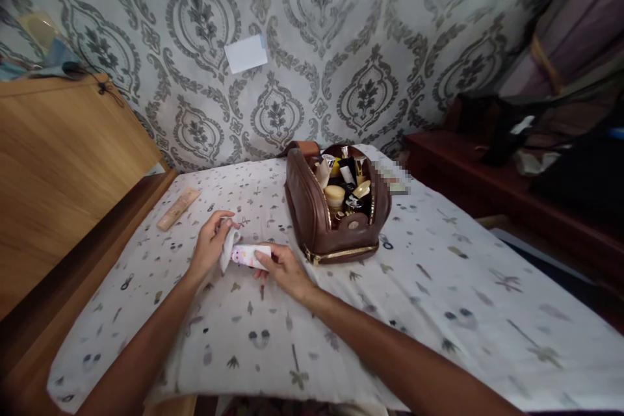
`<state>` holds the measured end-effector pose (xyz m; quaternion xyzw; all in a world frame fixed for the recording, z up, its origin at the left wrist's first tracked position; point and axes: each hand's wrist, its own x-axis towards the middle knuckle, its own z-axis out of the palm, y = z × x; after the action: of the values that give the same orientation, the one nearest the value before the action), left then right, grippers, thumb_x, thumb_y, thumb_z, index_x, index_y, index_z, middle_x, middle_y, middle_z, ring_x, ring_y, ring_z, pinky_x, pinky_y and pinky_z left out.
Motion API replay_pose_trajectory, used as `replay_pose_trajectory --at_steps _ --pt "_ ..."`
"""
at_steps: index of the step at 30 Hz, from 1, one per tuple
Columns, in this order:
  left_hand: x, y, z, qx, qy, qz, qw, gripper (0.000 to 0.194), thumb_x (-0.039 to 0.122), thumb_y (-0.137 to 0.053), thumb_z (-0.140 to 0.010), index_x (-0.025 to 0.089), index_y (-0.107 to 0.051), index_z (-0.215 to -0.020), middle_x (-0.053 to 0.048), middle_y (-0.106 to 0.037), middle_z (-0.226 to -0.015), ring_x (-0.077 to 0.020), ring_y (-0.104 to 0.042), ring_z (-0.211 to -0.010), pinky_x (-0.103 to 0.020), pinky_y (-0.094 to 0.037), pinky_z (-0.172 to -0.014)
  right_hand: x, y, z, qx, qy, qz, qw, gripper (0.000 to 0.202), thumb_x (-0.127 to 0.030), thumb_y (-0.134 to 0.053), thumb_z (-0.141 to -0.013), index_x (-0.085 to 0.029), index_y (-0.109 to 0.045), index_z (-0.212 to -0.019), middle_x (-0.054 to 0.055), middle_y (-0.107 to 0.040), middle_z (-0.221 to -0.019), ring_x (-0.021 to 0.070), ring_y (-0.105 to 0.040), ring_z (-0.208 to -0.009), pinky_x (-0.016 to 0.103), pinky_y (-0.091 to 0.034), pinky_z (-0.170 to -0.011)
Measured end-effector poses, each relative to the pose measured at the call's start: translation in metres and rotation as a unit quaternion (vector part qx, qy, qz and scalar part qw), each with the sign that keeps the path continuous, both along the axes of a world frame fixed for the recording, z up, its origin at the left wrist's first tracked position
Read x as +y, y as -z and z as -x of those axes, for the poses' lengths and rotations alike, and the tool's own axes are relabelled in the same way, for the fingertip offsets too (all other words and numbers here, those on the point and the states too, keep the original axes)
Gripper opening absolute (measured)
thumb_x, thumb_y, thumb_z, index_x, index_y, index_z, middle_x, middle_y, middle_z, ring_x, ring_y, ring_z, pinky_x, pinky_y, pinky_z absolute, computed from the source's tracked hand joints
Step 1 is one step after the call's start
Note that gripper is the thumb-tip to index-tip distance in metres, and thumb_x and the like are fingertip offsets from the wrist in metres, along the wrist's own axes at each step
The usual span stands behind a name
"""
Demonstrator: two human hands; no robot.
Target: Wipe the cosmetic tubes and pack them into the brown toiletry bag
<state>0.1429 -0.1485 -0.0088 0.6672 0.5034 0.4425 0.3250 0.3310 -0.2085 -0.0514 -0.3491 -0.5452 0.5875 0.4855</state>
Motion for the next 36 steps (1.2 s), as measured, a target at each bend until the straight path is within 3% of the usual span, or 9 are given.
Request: replay_pose_trajectory --at_steps 4,8,12,16,22,26,29,32,36 --pt "-0.001 0.002 -0.002 -0.165 0.000 0.053 0.985 0.044 0.059 -0.045 -0.093 0.020 -0.059 -0.104 -0.005 -0.067 -0.092 -0.0187 -0.068 -0.074 -0.029 -0.052 -0.065 0.003 0.002 0.002 0.124 0.016 0.053 0.991 0.041 -0.056 -0.073 -0.081 -0.016 -0.072 -0.091 0.002 -0.071 -0.064 0.0128 -0.059 -0.056 0.026 -0.043 -0.056" --pt "-0.015 -0.001 -0.010 -0.110 0.062 -0.003 0.992 0.047 0.059 -0.047 -0.093 0.020 -0.060 -0.116 -0.007 -0.067 -0.106 -0.0156 -0.065 -0.077 -0.026 -0.051 -0.068 0.005 0.001 0.002 0.215 0.021 0.130 0.968 0.040 -0.049 -0.083 -0.073 -0.015 -0.072 -0.092 0.003 -0.072 -0.072 0.0120 -0.064 -0.061 0.023 -0.044 -0.055" --pt "-0.023 -0.003 -0.014 -0.003 0.064 -0.047 0.997 0.038 0.053 -0.048 -0.094 0.018 -0.062 -0.086 0.002 -0.059 -0.068 -0.0111 -0.051 -0.057 -0.022 -0.042 -0.056 0.005 -0.003 0.001 0.207 -0.015 0.153 0.966 0.040 -0.047 -0.086 -0.069 -0.014 -0.072 -0.088 0.004 -0.073 -0.078 0.0106 -0.065 -0.060 0.020 -0.043 -0.052" --pt "-0.018 -0.003 -0.010 -0.027 0.039 -0.025 0.999 0.048 0.057 -0.041 -0.095 0.019 -0.054 -0.068 0.005 -0.046 -0.051 -0.0106 -0.046 -0.048 -0.022 -0.038 -0.049 0.003 -0.006 0.002 0.170 -0.065 0.161 0.970 0.038 -0.044 -0.087 -0.069 -0.014 -0.072 -0.088 0.002 -0.070 -0.075 0.0109 -0.065 -0.060 0.020 -0.042 -0.050" --pt "-0.013 0.001 -0.011 -0.188 -0.002 0.111 0.976 0.061 0.074 -0.041 -0.087 0.018 -0.064 -0.091 0.002 -0.060 -0.064 -0.0085 -0.042 -0.035 -0.021 -0.027 -0.031 0.001 -0.005 0.001 0.162 -0.069 0.180 0.968 0.038 -0.041 -0.089 -0.066 -0.015 -0.072 -0.088 0.000 -0.068 -0.075 0.0094 -0.061 -0.060 0.021 -0.045 -0.056" --pt "-0.017 0.008 -0.021 -0.305 -0.044 0.130 0.942 0.067 0.079 -0.041 -0.085 0.022 -0.062 -0.113 0.001 -0.061 -0.073 -0.0108 -0.055 -0.052 -0.021 -0.044 -0.044 0.002 -0.005 0.002 0.177 -0.052 0.177 0.967 0.041 -0.041 -0.088 -0.067 -0.018 -0.072 -0.096 0.001 -0.071 -0.084 0.0109 -0.065 -0.069 0.020 -0.048 -0.061" --pt "-0.024 0.017 -0.031 -0.303 0.023 0.145 0.942 0.064 0.071 -0.058 -0.082 0.023 -0.057 -0.124 -0.003 -0.067 -0.088 -0.0152 -0.064 -0.074 -0.025 -0.054 -0.065 0.003 -0.001 0.004 0.149 -0.039 0.133 0.979 0.041 -0.044 -0.086 -0.070 -0.018 -0.072 -0.098 0.001 -0.070 -0.082 0.0124 -0.064 -0.071 0.021 -0.050 -0.059" --pt "-0.031 0.026 -0.038 -0.268 0.082 0.163 0.946 0.063 0.058 -0.069 -0.081 0.024 -0.051 -0.130 -0.005 -0.068 -0.100 -0.0166 -0.065 -0.083 -0.026 -0.054 -0.073 0.002 0.002 0.006 0.097 -0.021 0.083 0.992 0.042 -0.049 -0.082 -0.073 -0.020 -0.071 -0.101 -0.001 -0.068 -0.078 0.0129 -0.061 -0.068 0.023 -0.052 -0.057" --pt "-0.034 0.026 -0.039 -0.246 0.043 0.156 0.956 0.056 0.061 -0.067 -0.081 0.020 -0.057 -0.118 0.001 -0.062 -0.081 -0.0126 -0.058 -0.069 -0.022 -0.049 -0.063 0.000 0.003 0.006 0.032 -0.040 0.046 0.998 0.045 -0.058 -0.076 -0.075 -0.020 -0.070 -0.098 -0.001 -0.067 -0.075 0.0139 -0.060 -0.061 0.026 -0.052 -0.053"
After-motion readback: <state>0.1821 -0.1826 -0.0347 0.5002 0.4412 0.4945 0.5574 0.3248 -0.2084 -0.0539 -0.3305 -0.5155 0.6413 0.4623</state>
